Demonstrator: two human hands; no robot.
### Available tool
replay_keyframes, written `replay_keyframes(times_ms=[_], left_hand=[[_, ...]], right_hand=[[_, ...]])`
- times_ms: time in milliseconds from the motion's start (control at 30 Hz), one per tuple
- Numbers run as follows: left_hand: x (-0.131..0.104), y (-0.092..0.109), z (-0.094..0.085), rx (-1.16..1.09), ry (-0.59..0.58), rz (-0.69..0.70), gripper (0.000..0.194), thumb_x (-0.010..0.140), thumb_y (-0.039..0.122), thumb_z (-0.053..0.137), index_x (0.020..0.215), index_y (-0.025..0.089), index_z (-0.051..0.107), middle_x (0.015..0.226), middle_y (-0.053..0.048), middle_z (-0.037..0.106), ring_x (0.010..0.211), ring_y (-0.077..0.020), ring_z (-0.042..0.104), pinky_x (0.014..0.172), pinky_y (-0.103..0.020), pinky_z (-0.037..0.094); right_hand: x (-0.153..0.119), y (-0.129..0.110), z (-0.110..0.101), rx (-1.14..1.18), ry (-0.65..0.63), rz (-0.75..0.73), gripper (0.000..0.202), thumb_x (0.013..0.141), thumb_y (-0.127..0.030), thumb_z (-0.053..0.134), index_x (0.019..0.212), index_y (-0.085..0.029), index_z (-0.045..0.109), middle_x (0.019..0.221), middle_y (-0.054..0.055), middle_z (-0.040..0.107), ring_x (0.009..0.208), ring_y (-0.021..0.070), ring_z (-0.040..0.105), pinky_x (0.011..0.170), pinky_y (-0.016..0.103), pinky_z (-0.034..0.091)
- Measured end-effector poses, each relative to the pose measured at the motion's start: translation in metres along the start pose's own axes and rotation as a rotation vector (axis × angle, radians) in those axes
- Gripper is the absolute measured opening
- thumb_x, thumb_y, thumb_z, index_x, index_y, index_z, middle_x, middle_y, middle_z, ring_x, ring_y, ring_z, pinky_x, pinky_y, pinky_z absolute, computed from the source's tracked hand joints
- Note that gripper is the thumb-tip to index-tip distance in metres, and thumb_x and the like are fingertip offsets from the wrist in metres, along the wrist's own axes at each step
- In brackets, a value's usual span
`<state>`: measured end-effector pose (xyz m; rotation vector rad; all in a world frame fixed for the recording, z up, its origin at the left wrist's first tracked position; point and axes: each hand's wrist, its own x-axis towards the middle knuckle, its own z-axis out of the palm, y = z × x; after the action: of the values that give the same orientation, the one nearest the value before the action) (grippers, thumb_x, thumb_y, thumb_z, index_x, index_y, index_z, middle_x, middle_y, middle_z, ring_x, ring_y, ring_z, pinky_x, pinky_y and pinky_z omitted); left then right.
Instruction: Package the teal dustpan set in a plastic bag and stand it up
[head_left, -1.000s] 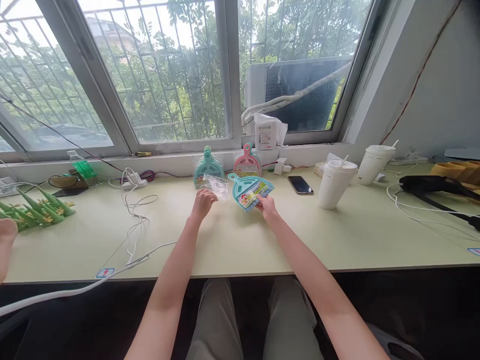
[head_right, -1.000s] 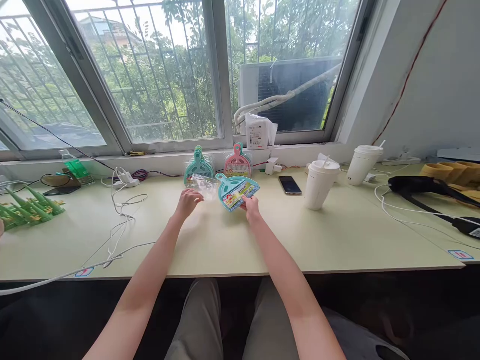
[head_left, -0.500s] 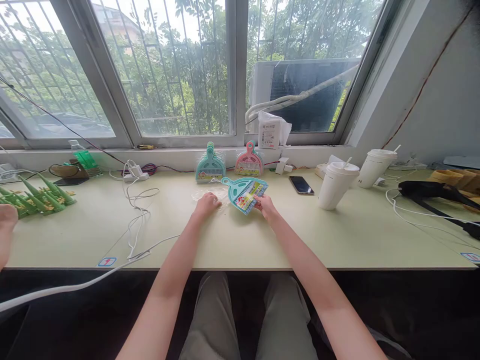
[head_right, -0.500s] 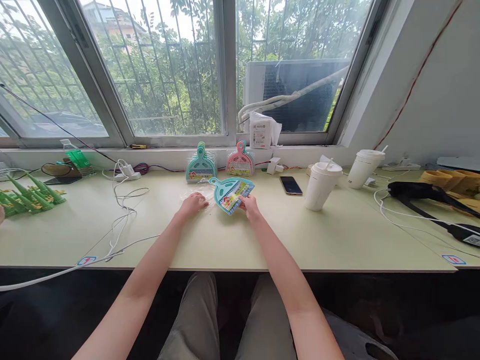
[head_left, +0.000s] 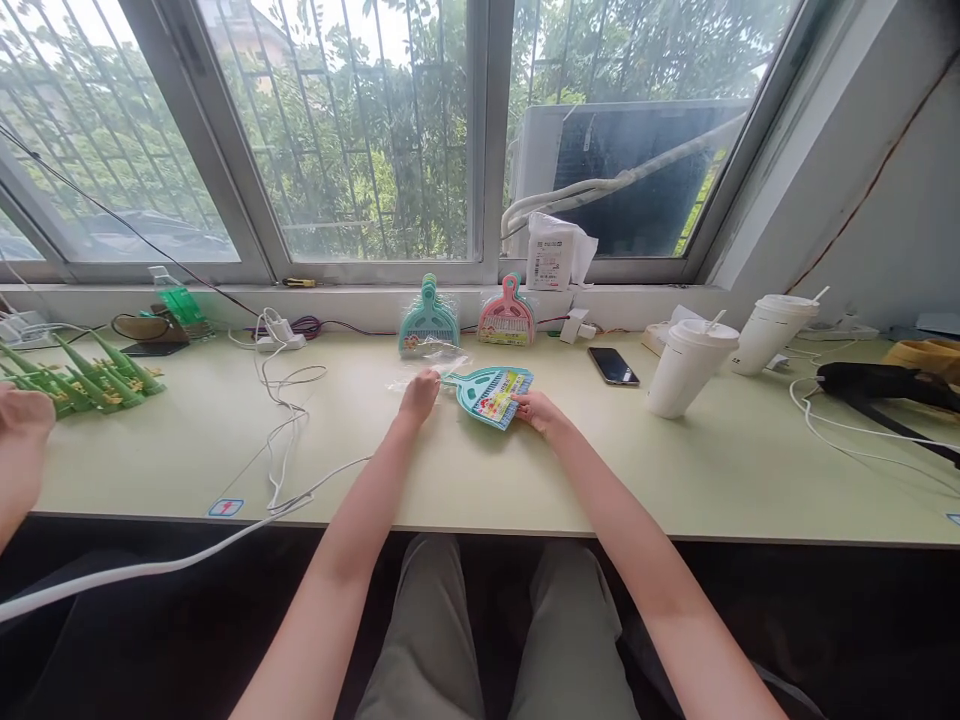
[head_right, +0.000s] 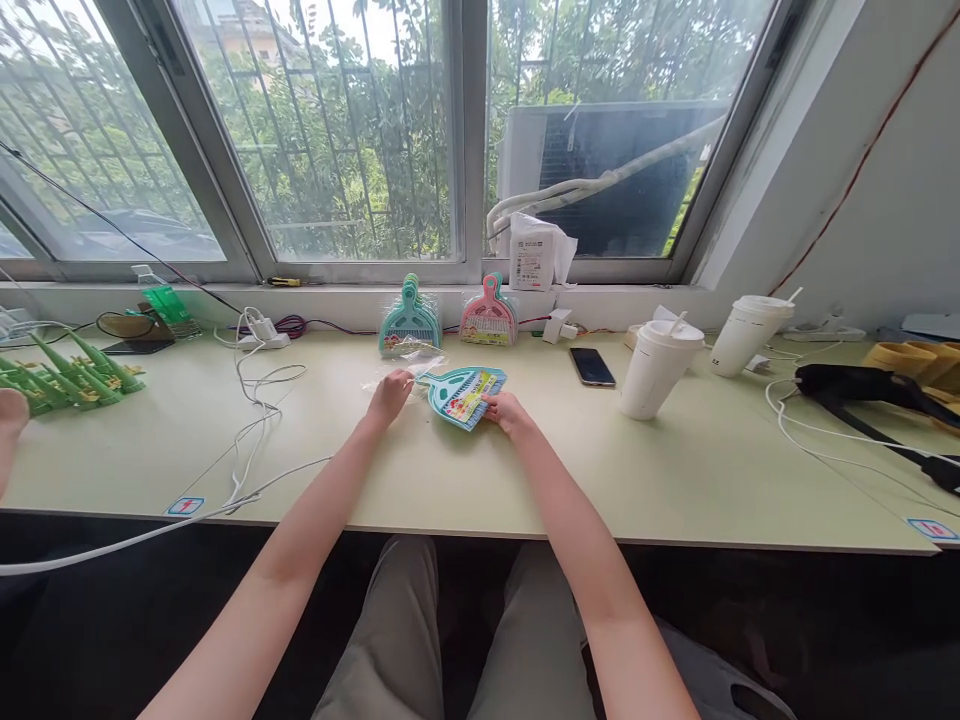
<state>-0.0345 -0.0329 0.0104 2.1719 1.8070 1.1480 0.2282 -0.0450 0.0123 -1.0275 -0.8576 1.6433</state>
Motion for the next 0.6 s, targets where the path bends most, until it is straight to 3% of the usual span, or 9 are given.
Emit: replay_keyframes(times_ms=[100,200,400,500,600], left_hand=[[0.001,0.005,0.004,-0.166,0.024,0.127,0.019,0.084,0.012,0.052,0.087,0.021,0.068,0.107,-0.01,0.065,0.093,-0.0245,0.064,0.09,-0.04,0.048],[0.002,0.009,0.003,-0.244,0.107,0.14,0.019,0.083,0.011,0.052,0.085,0.021,0.069,0.11,-0.01,0.064,0.099,-0.0252,0.062,0.093,-0.041,0.048],[0.0,0.006,-0.009,-0.03,0.254,-0.007,0.025,0.086,0.009,0.046,0.091,0.02,0.068,0.122,-0.013,0.06,0.117,-0.0311,0.054,0.089,-0.044,0.049],[-0.002,0.003,-0.017,0.093,0.34,-0.042,0.022,0.086,0.012,0.05,0.088,0.021,0.07,0.13,-0.013,0.056,0.127,-0.0344,0.043,0.089,-0.046,0.049],[-0.002,0.003,-0.02,0.18,0.381,-0.049,0.02,0.086,0.013,0.053,0.09,0.021,0.071,0.129,-0.012,0.057,0.125,-0.0342,0.044,0.097,-0.05,0.043]], right_hand=[[0.0,-0.001,0.004,0.015,0.075,-0.057,0.023,0.082,0.002,0.055,0.098,-0.01,0.066,0.089,0.011,0.076,0.082,0.0202,0.075,0.082,0.035,0.061],[-0.003,-0.002,0.009,-0.003,0.11,-0.134,0.021,0.083,0.001,0.055,0.095,-0.012,0.066,0.091,0.009,0.077,0.08,0.0193,0.074,0.079,0.034,0.062],[-0.004,-0.005,0.01,-0.024,0.049,-0.157,0.018,0.083,-0.001,0.057,0.094,-0.012,0.067,0.092,0.009,0.076,0.078,0.0192,0.074,0.076,0.034,0.062],[-0.001,-0.004,0.006,0.033,0.112,-0.122,0.019,0.084,0.0,0.056,0.095,-0.011,0.066,0.092,0.01,0.076,0.079,0.0182,0.074,0.075,0.031,0.062],[0.001,-0.002,0.003,0.055,0.172,-0.123,0.02,0.084,0.001,0.055,0.097,-0.011,0.064,0.092,0.009,0.076,0.08,0.0179,0.074,0.072,0.029,0.062]])
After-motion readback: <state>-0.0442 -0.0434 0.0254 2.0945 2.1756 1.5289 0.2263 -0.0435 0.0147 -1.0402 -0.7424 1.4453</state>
